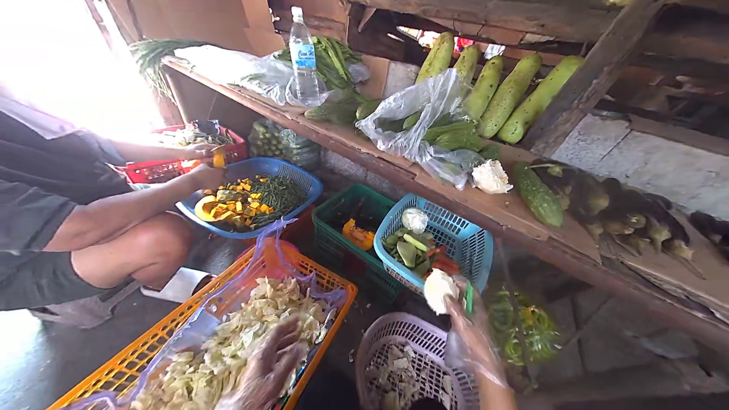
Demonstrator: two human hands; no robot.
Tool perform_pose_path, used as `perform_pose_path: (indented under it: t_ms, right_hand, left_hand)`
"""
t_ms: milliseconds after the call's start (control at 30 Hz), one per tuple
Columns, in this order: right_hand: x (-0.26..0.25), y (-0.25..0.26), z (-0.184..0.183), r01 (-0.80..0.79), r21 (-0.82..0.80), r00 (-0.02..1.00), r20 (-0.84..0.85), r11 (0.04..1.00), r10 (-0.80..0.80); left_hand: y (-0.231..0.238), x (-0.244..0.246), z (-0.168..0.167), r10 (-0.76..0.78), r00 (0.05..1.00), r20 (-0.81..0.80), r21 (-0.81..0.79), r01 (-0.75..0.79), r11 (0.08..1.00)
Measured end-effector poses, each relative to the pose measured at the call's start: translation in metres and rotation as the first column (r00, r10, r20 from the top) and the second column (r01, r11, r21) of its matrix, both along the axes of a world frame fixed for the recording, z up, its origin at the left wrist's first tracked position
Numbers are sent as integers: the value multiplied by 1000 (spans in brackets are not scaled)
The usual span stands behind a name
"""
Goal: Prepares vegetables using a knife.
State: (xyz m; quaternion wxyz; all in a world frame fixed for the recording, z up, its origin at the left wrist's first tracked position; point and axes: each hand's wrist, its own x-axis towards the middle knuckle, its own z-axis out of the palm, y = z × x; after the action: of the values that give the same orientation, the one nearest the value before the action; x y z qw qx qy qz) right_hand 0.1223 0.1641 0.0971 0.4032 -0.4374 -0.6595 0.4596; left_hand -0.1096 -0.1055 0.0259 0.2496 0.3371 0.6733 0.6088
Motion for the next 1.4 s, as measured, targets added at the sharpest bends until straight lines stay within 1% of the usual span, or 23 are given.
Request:
perform_pose_path:
  t_ms: [67,100,133,167,233,300,333,400,433,467,500,567,633,667,700,800,967,1033,1100,1133,1200,1233,1400]
  right_hand:
    - [7,-46,-13,-97,-254,952,-307,962,15]
    - [10,-66,-18,-145,-364,920,-392,920,-10]
    - [12,-82,-20,-163,-448,912,-409,879,-40]
    - [13,-95,-21,-147,-501,925,-375,853,-61]
    - [19,-111,-30,-84,-537,966,-251,839,-63]
    - [24,-117,-45,-37,-521,990,-136,853,-41]
    - [25,-117,-56,-27,-511,992,-120,859,-40]
    - [25,-117,-70,-69,-555,977,-208,829,-57]
    - [25,-115,-75,-119,-567,961,-271,815,-48]
    - [24,-114,-79,-134,-564,958,-283,815,-39]
    - [23,-113,-81,-124,-549,967,-253,826,-23]
    - [21,-110,-84,-99,-475,992,-119,874,48]
    - [19,-106,-86,-48,-345,990,110,937,91]
    - [19,-104,-88,-39,-286,977,188,957,96]
    - [19,-102,-90,-55,-228,973,208,972,104]
    - [25,-100,-92,-54,-157,991,114,986,72]
    - [40,-103,-85,16,-221,1000,2,975,-16]
    - [43,-107,-85,-6,-295,987,-153,955,-41]
    - [39,-112,-77,-96,-448,939,-337,889,-69]
    - [36,-115,-70,-160,-484,925,-377,860,-40]
    - [31,-117,-65,-255,-463,903,-427,849,39]
    - [29,-117,-65,-264,-443,900,-432,857,53]
    - [21,-116,-70,-205,-280,936,-337,938,104]
  left_hand:
    - [32,21,14,-134,990,31,87,131,988]
    - [48,33,22,-236,968,89,103,227,969]
    - [63,45,26,-332,925,187,101,318,943]
    - [77,58,26,-404,869,288,92,394,914]
    - [98,79,16,-518,731,443,96,536,839]
    - [106,94,1,-558,634,536,103,606,789]
    - [108,99,-4,-553,602,577,97,622,777]
    - [108,101,-8,-528,543,653,86,639,764]
    - [108,100,-8,-512,527,678,76,643,762]
    - [109,99,-6,-496,512,702,71,642,764]
    - [110,97,-4,-477,512,714,62,632,772]
    - [112,95,-4,-432,543,720,40,588,808]
    - [113,93,-5,-372,583,723,15,525,851]
    - [114,92,-6,-340,595,728,-2,498,867]
    - [116,91,-8,-308,606,734,-19,471,882]
    - [118,87,-12,-265,632,729,-43,428,903]
    - [120,85,-9,-233,578,782,3,370,929]
    - [121,83,-8,-182,555,812,-3,315,949]
    - [122,83,-8,-137,544,828,-21,274,962]
    - [123,83,-9,-121,541,832,-27,257,966]
    - [124,82,-8,-96,524,846,-32,231,972]
    - [123,81,-6,-93,515,852,-32,228,973]
    - [118,82,-4,-135,525,840,10,234,972]
